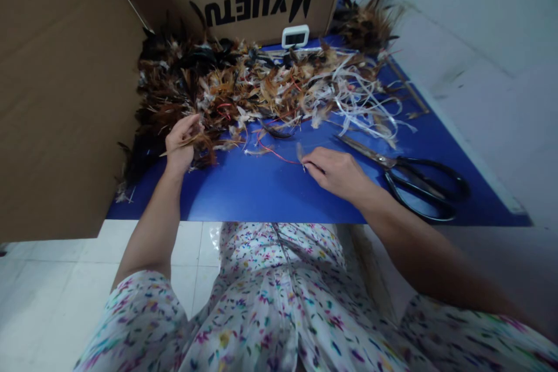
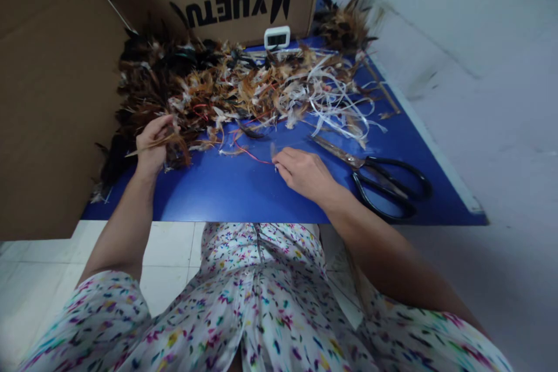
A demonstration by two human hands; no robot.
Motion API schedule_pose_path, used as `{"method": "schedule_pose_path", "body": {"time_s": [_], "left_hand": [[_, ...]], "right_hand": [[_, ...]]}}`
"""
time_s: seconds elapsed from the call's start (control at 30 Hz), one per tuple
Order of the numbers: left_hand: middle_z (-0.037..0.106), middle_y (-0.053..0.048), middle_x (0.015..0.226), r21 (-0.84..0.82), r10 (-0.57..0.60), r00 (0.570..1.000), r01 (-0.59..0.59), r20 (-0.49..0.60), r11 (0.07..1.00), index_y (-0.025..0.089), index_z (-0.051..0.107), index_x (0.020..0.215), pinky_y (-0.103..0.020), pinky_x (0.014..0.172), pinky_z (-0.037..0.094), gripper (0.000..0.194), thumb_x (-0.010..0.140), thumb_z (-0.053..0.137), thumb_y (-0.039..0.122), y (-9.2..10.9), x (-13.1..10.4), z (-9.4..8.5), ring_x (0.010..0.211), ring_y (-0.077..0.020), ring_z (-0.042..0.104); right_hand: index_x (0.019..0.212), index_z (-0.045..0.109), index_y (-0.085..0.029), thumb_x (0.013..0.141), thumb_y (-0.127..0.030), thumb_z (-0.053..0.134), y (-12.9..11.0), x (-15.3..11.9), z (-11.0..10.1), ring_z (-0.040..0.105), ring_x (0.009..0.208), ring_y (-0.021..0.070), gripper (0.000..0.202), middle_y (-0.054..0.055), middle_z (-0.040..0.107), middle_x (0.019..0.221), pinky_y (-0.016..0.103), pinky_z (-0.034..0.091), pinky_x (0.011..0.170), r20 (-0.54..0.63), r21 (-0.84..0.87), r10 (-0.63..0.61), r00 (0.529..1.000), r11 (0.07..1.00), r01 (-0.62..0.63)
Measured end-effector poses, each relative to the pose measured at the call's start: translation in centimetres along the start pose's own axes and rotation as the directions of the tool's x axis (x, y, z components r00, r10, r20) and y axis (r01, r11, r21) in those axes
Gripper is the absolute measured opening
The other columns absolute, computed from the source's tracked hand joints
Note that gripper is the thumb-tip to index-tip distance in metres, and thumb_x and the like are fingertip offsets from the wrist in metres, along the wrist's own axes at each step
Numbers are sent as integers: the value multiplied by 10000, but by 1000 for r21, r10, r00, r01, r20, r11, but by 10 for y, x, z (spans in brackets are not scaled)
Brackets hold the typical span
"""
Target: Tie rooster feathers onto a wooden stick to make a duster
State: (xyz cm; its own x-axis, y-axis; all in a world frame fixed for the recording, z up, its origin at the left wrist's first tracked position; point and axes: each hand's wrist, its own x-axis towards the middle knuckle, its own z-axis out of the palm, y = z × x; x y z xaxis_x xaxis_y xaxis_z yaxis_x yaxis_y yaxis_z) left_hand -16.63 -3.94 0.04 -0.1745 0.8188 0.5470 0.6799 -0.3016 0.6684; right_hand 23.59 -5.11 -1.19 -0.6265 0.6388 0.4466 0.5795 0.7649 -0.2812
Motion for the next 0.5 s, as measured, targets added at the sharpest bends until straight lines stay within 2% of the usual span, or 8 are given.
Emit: {"method": "schedule_pose_path", "body": {"time_s": [0.13,0.23,0.33,0.5], "left_hand": [[662,-58,1354,189,46,999,-50,26,981,259,688,1296,-419,1155,450,447,894,496,294,9,-1,-8,1323,-239,577],[618,-26,1429,258,64,997,-73,41,963,286,645,1367,-416,1216,378,534,878,446,213,15,-2,-16,1402,-240,507],[572,-24,1485,270,101,994,-105,30,957,303,601,1420,-443,1247,325,574,879,444,189,18,-1,-24,1436,-258,469],[561,-47,1501,408,186,981,-190,49,893,278,605,1415,-512,1265,249,549,884,487,201,21,4,-37,1456,-291,427]], "right_hand": [[983,676,-188,962,-187,486,-1,0,-1,714,881,209,190,74,731,953,328,549,764,15,-20,4,1000,1000,-4],[980,678,-187,965,-186,489,-2,0,-1,717,889,209,190,71,731,954,321,544,761,22,-34,2,1000,999,-1],[985,677,-187,966,-185,489,-1,0,-1,717,892,209,190,71,734,967,325,544,763,21,-31,9,1000,999,-8],[991,676,-186,966,-188,486,-1,-1,0,715,897,213,192,70,732,971,327,536,749,27,-31,13,1000,999,-12]]}}
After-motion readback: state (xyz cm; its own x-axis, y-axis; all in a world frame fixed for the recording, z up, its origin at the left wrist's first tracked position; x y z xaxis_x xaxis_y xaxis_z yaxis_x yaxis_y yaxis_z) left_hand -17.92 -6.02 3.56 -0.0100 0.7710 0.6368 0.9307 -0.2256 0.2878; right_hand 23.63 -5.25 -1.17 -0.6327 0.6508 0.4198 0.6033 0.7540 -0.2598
